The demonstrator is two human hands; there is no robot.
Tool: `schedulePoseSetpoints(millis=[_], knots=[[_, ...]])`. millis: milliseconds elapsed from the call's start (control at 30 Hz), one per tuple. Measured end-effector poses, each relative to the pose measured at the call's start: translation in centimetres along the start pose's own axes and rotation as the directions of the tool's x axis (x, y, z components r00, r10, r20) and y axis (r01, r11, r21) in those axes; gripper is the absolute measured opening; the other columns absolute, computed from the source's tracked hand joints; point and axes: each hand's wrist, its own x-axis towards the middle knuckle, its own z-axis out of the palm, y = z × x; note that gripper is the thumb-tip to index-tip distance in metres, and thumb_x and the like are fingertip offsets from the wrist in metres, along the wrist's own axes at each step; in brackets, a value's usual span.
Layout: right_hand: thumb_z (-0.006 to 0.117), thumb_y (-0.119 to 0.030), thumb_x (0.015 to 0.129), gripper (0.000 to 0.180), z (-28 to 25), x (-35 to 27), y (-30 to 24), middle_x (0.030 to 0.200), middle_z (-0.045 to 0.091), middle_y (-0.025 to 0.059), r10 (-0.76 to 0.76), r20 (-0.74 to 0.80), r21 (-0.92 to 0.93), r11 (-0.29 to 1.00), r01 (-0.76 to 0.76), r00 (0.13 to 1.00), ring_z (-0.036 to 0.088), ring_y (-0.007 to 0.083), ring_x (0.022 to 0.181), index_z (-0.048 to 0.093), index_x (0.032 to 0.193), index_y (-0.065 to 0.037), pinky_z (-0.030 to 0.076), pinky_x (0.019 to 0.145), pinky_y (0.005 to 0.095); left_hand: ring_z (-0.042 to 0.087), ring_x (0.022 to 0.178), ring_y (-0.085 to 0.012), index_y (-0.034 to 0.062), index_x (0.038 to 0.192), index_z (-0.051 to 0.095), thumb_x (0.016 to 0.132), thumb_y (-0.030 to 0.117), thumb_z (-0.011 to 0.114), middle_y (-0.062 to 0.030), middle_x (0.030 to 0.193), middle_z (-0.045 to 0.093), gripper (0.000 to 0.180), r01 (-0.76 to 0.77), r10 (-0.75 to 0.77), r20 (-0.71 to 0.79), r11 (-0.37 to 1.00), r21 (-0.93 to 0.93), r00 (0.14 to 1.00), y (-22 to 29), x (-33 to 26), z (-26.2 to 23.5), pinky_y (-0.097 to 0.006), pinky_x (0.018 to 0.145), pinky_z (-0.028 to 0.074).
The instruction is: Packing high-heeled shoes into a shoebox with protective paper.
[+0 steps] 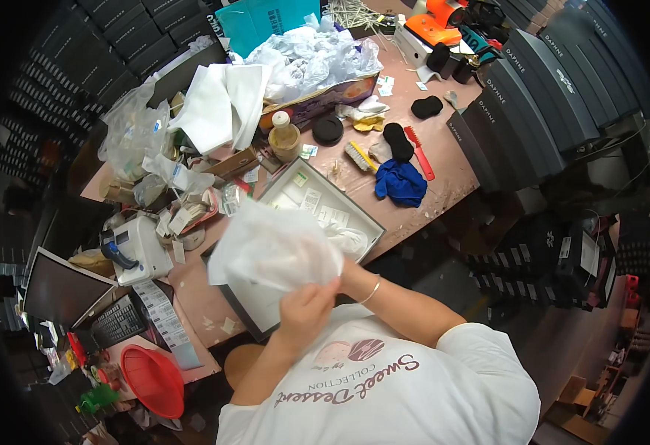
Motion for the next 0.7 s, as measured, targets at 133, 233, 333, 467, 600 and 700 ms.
schedulePoseSetpoints(millis=[133,233,333,467,600,700], knots=[[0.054,-0.016,0.088,0.041,-2.5,-3.2,-1.5,0.121,0.054,0.0158,0.110,-0.039,0.159,0.982,-0.102,0.993,0.050,0.0274,0.115,0.047,0.125,-0.001,0.040,0.097,0.0376,0.057,0.058,-0.0224,0.0058,0.098,0.066,0.071,0.000,0.067,-0.0072,0.073,0.059,0.028,-0.035,0.023,-0.061,0.978,-0.207,0.998,1.4,3.6,3.5,-0.032,0.052,0.045],[0.055,-0.016,0.088,0.040,-6.1,-5.5,-3.0,0.120,0.054,0.0159,0.164,-0.160,0.118,0.982,-0.146,0.973,0.051,0.0280,0.114,0.047,0.125,-0.001,0.040,0.097,0.0380,0.055,0.055,-0.0206,0.0059,0.099,0.064,0.069,0.003,0.067,-0.0060,0.069,0.055,0.030,-0.186,0.186,-0.026,0.942,-0.279,0.982,2.9,5.9,7.1,-0.032,0.045,0.043],[0.055,-0.017,0.088,0.040,-9.9,-6.7,-2.8,0.120,0.055,0.0160,0.231,-0.217,0.045,0.973,-0.226,0.949,0.051,0.0287,0.113,0.048,0.124,-0.001,0.040,0.096,0.0383,0.054,0.054,-0.0199,0.0045,0.102,0.063,0.071,0.007,0.066,-0.0058,0.069,0.052,0.032,-0.237,0.322,0.167,0.889,-0.392,0.932,2.2,5.0,10.9,-0.031,0.045,0.043],[0.055,-0.017,0.088,0.039,-13.2,-10.1,-2.2,0.119,0.055,0.0162,0.272,-0.346,-0.138,0.932,-0.335,0.898,0.052,0.0296,0.111,0.049,0.123,-0.001,0.041,0.096,0.0388,0.058,0.064,-0.0227,0.0031,0.108,0.060,0.072,0.005,0.064,-0.0072,0.077,0.057,0.037,-0.264,0.410,0.225,0.834,-0.484,0.884,0.3,6.4,11.8,-0.033,0.055,0.048],[0.055,-0.017,0.088,0.039,-21.5,-11.9,-3.1,0.118,0.056,0.0164,-0.053,-0.586,-0.613,0.682,-0.399,0.809,0.052,0.0304,0.110,0.050,0.123,-0.001,0.041,0.095,0.0393,0.057,0.090,-0.0350,0.0001,0.102,0.059,0.079,-0.001,0.052,-0.0175,0.095,0.059,0.023,0.146,-0.152,0.127,0.988,0.055,0.980,-10.9,10.1,8.7,-0.041,0.080,0.047],[0.055,-0.018,0.088,0.038,-25.3,-10.8,-1.0,0.118,0.056,0.0165,-0.259,-0.480,-0.870,0.262,-0.418,0.838,0.053,0.0311,0.109,0.050,0.122,-0.001,0.042,0.095,0.0397,0.057,0.093,-0.0360,0.0032,0.103,0.060,0.075,-0.001,0.053,-0.0176,0.099,0.058,0.029,0.361,-0.494,0.390,0.857,0.368,0.777,-22.4,9.7,7.9,-0.043,0.082,0.046]])
